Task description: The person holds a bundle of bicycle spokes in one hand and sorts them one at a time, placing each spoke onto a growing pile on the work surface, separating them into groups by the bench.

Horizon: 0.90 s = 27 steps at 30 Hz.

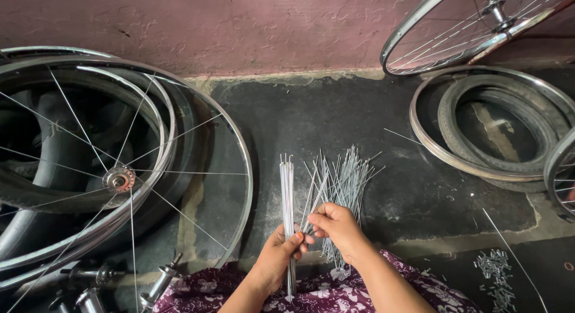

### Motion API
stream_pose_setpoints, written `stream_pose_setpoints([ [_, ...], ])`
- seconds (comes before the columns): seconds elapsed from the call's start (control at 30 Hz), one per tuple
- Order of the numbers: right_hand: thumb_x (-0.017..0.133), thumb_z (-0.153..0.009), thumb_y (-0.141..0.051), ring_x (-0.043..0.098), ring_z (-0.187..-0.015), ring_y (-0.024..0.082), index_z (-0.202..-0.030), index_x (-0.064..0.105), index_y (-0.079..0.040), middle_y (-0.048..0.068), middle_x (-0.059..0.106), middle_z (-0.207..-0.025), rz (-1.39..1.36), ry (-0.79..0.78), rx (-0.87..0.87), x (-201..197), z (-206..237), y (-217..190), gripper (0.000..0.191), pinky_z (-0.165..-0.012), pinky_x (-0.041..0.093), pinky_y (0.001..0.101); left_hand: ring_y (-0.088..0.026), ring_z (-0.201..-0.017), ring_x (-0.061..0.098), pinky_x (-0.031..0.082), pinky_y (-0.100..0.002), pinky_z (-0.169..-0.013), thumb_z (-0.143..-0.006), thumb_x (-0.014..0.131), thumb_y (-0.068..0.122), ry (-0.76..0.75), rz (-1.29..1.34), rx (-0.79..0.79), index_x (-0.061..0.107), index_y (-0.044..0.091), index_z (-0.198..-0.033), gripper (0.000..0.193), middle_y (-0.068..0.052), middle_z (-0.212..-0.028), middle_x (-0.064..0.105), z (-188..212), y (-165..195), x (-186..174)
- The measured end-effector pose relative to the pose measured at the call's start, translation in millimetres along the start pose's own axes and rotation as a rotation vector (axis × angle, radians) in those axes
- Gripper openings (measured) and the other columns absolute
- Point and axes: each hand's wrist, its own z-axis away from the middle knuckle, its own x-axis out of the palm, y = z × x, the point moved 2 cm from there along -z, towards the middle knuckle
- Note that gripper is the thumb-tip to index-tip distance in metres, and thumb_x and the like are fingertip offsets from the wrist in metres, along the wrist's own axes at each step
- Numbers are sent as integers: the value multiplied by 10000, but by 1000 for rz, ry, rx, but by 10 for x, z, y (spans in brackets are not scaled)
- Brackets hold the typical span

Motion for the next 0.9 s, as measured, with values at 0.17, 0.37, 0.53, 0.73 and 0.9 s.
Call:
stream_pose_setpoints([
  [0.17, 682, -934, -145, 615, -715, 109, -906, 688, -28, 32, 657, -794, 41, -15, 9, 33, 13, 1, 121, -657, 535, 256, -119, -761, 617, 479, -248, -655, -1014, 551, 95, 79, -10, 25, 580, 58, -1109, 106, -72, -912, 716, -17, -32, -25],
  [0.37, 512, -995, -149, 709, -745, 177, -1005, 564, -27, 109, 751, -896, 23, 99, 93, -131, -152, 107, 133, -652, 591, 306, -168, -799, 675, 572, -291, -749, -998, 522, 42, 428, 17, 171, 573, 42, -1121, 133, -109, -919, 722, -135, -22, -236],
  [0.53, 531, -994, -142, 673, -677, 175, -990, 594, -48, 131, 727, -856, 41, 277, 183, -504, -337, 104, 114, -600, 567, 285, -136, -776, 654, 540, -269, -704, -999, 537, 47, 445, 36, 245, 548, 47, -1104, 106, -99, -929, 725, -184, -59, -354],
  [0.73, 588, -961, -134, 559, -598, 131, -956, 609, -45, 79, 641, -750, 78, 69, 235, -441, -297, 151, 91, -514, 451, 273, -93, -721, 582, 445, -232, -628, -1016, 546, 48, 496, -17, 467, 563, 28, -1076, 65, -88, -944, 746, -174, 21, -419],
  [0.9, 553, -976, -198, 614, -634, 183, -996, 637, -43, 104, 678, -776, 409, 188, 206, -515, -368, 186, 178, -552, 511, 318, -100, -720, 600, 454, -239, -642, -1006, 536, 51, 496, -44, 373, 570, 57, -1070, 73, -84, -920, 739, -126, 76, -364],
])
